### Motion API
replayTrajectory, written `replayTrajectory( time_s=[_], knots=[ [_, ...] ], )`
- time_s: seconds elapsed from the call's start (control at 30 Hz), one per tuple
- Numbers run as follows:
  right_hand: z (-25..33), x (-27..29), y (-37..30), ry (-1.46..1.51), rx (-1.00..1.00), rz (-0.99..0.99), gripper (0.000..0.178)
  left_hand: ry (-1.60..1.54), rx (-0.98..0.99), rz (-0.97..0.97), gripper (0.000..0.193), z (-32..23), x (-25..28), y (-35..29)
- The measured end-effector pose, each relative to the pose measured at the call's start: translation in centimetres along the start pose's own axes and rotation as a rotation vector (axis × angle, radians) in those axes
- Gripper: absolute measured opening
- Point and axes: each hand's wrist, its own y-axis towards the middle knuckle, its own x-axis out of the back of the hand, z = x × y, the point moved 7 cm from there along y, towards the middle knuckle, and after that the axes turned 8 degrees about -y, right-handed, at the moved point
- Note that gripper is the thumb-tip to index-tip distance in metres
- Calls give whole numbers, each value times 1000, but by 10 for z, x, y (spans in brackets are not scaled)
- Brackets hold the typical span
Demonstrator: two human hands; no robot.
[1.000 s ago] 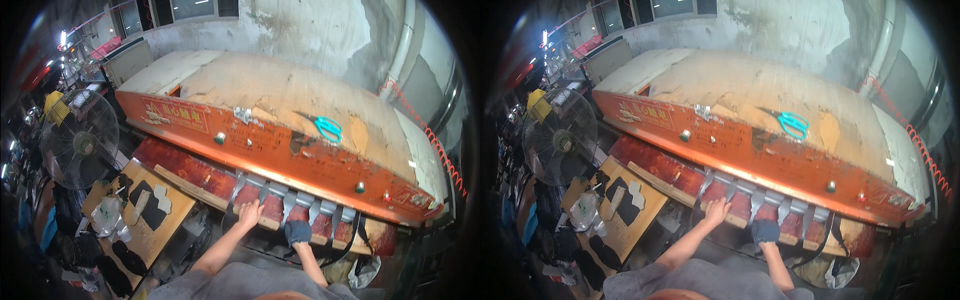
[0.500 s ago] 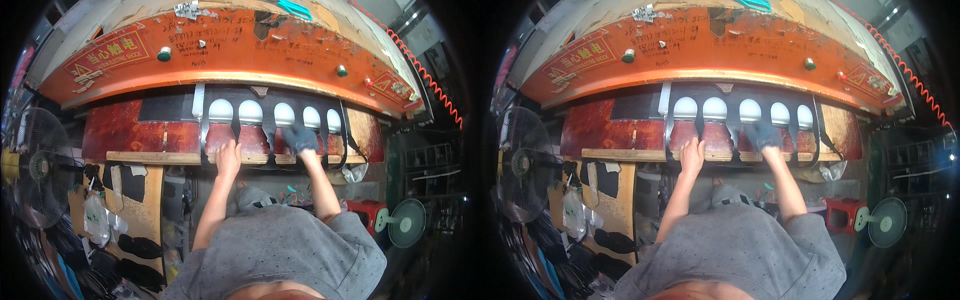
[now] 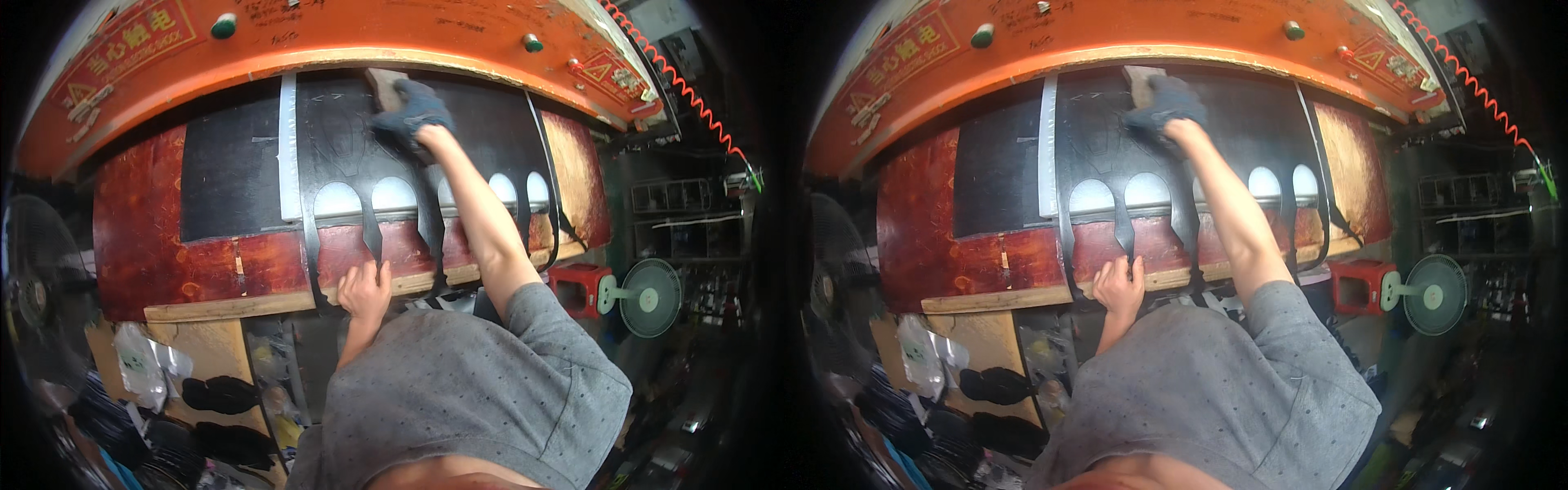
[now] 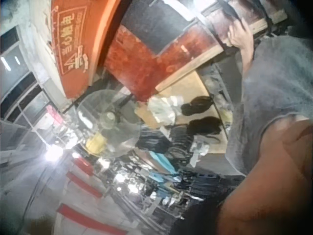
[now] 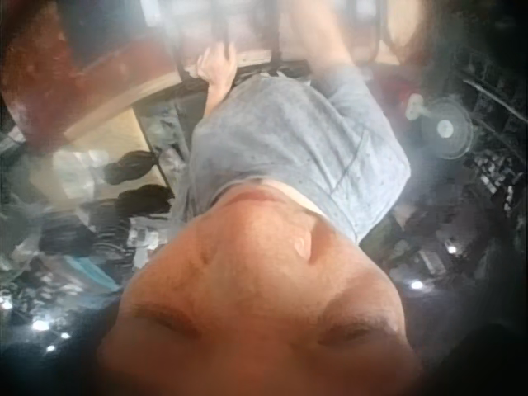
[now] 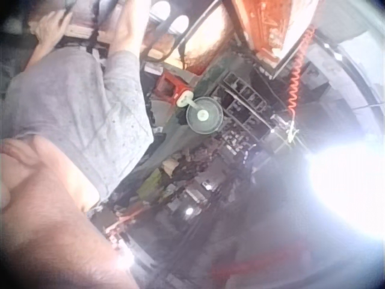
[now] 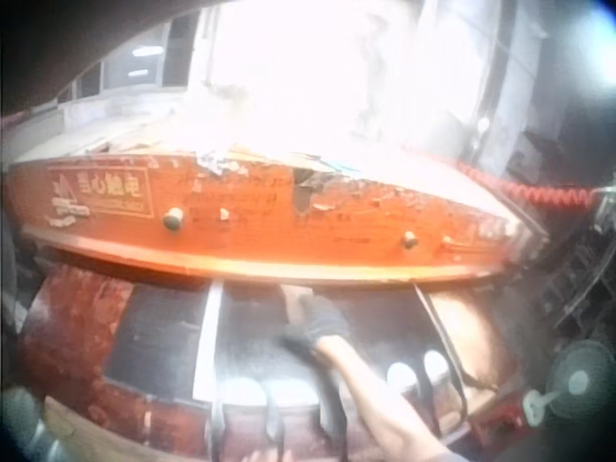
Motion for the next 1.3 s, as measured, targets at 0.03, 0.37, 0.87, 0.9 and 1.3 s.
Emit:
replayTrajectory(
  time_s=[0.03,0.37,0.87,0.9,1.3],
  knots=[
    [-9,9,-10,42,47,-70,83,2,-1,-1,26,-2,3,-5],
    [-63,-3,-49,-235,-50,-205,70,5,17,-6,28,-5,11,-19],
    [-136,56,-91,158,-189,-312,35,-65,-113,-103,22,5,1,11],
    [-151,76,-112,371,-186,-380,36,-59,-135,-94,22,0,3,10],
    [-128,131,-280,101,69,-457,14,-174,-149,-6,27,-20,27,4]
  ],
)
